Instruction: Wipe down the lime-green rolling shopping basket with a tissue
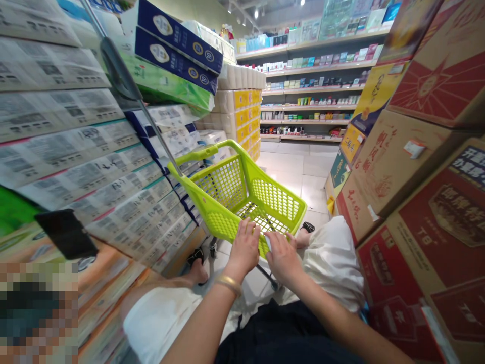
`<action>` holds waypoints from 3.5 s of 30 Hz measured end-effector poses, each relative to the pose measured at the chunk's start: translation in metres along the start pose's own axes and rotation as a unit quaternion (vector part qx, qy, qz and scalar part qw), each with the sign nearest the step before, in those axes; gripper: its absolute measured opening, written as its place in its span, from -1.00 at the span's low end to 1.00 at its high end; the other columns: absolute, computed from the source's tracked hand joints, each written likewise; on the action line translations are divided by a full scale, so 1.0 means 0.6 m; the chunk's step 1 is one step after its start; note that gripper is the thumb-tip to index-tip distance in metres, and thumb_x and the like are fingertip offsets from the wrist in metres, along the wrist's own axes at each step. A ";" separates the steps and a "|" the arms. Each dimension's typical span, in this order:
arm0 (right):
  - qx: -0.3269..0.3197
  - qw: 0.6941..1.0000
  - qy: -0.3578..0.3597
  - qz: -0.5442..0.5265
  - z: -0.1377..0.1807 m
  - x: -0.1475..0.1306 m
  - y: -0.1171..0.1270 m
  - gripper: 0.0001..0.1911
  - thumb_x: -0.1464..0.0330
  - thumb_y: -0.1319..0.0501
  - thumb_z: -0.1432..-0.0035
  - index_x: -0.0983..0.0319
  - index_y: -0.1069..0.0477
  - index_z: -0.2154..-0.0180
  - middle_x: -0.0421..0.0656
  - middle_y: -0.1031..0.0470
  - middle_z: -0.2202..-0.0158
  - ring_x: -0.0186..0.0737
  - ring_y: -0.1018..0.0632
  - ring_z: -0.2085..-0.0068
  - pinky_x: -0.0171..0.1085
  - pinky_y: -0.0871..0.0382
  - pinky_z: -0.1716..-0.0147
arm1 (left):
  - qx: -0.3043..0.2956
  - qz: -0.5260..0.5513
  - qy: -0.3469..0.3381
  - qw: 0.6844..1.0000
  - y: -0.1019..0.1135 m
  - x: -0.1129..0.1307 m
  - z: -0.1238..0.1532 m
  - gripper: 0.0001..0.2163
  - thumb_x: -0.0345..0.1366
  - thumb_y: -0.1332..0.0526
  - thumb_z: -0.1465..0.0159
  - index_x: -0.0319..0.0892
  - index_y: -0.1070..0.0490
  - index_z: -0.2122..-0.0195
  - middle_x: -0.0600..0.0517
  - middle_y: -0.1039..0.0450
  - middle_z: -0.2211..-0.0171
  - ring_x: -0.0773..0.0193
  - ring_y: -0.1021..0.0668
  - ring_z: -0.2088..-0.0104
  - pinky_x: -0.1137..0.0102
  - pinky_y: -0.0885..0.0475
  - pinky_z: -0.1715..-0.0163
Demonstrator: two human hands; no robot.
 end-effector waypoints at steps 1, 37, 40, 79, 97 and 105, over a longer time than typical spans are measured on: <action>-0.006 1.000 0.007 -0.004 0.003 -0.002 0.000 -0.50 0.58 -0.08 0.01 0.21 -0.31 0.00 -0.08 -0.49 0.10 -0.14 -0.43 0.04 -0.08 0.05 -0.14 | 0.004 -0.005 0.001 1.000 0.003 -0.007 0.002 -0.50 -0.51 -0.12 -0.04 -0.26 -0.24 -0.07 -0.20 -0.28 -0.08 -0.04 -0.12 -0.31 -0.01 -0.03 -0.32; -0.016 0.998 -0.002 0.053 -0.012 -0.001 -0.021 -0.67 0.58 -0.06 -0.11 0.21 -0.41 0.12 -0.10 -0.50 0.16 -0.14 -0.42 0.08 -0.12 0.06 -0.13 | -0.009 -0.015 0.015 1.000 0.011 0.025 0.039 -0.41 -0.55 -0.02 -0.09 -0.24 -0.17 -0.20 -0.16 -0.31 -0.19 0.13 -0.28 -0.25 0.09 -0.06 -0.31; -0.023 0.998 0.015 0.051 -0.008 -0.003 -0.022 -0.67 0.57 -0.07 -0.14 0.18 -0.40 0.09 -0.14 -0.50 0.17 -0.17 -0.43 0.09 -0.12 0.07 -0.13 | -0.024 -0.025 0.038 0.999 -0.005 0.037 0.052 -0.39 -0.49 -0.06 -0.10 -0.34 -0.10 -0.23 -0.21 -0.40 -0.06 0.08 -0.41 -0.11 0.06 -0.09 -0.27; -0.029 0.998 -0.008 0.062 -0.025 0.009 -0.020 -0.56 0.62 -0.05 -0.07 0.15 -0.39 0.06 -0.13 -0.50 0.10 -0.14 -0.44 0.03 -0.07 0.10 -0.15 | -0.007 -0.076 0.063 0.995 0.017 -0.029 0.059 -0.79 -0.48 -0.13 -0.07 -0.18 -0.34 0.24 -0.06 -0.42 0.29 0.09 -0.43 0.15 0.16 -0.23 -0.13; -0.038 0.998 -0.013 0.053 -0.041 0.004 -0.037 -0.61 0.60 -0.06 -0.10 0.19 -0.40 0.07 -0.10 -0.50 0.13 -0.16 -0.42 0.07 -0.08 0.14 -0.14 | -0.045 -0.094 0.086 0.991 0.017 -0.074 0.054 -0.78 -0.46 -0.13 -0.08 -0.19 -0.36 0.23 -0.07 -0.44 0.28 0.09 -0.44 0.11 0.21 -0.14 -0.21; -0.011 0.998 0.012 0.065 -0.037 -0.034 -0.064 -0.74 0.53 -0.10 -0.14 0.21 -0.42 0.14 -0.09 -0.47 0.22 -0.13 -0.40 0.13 -0.12 0.00 -0.09 | -0.031 -0.083 0.085 0.992 0.015 -0.052 0.049 -0.80 -0.45 -0.14 -0.09 -0.18 -0.37 0.24 -0.08 -0.44 0.29 0.09 -0.44 0.13 0.19 -0.16 -0.17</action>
Point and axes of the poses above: each hand's wrist, its own z-axis away from the middle knuckle, its own y-axis out of the back of the hand, x = y × z, the point moved 7 cm from there along -z, towards the middle knuckle
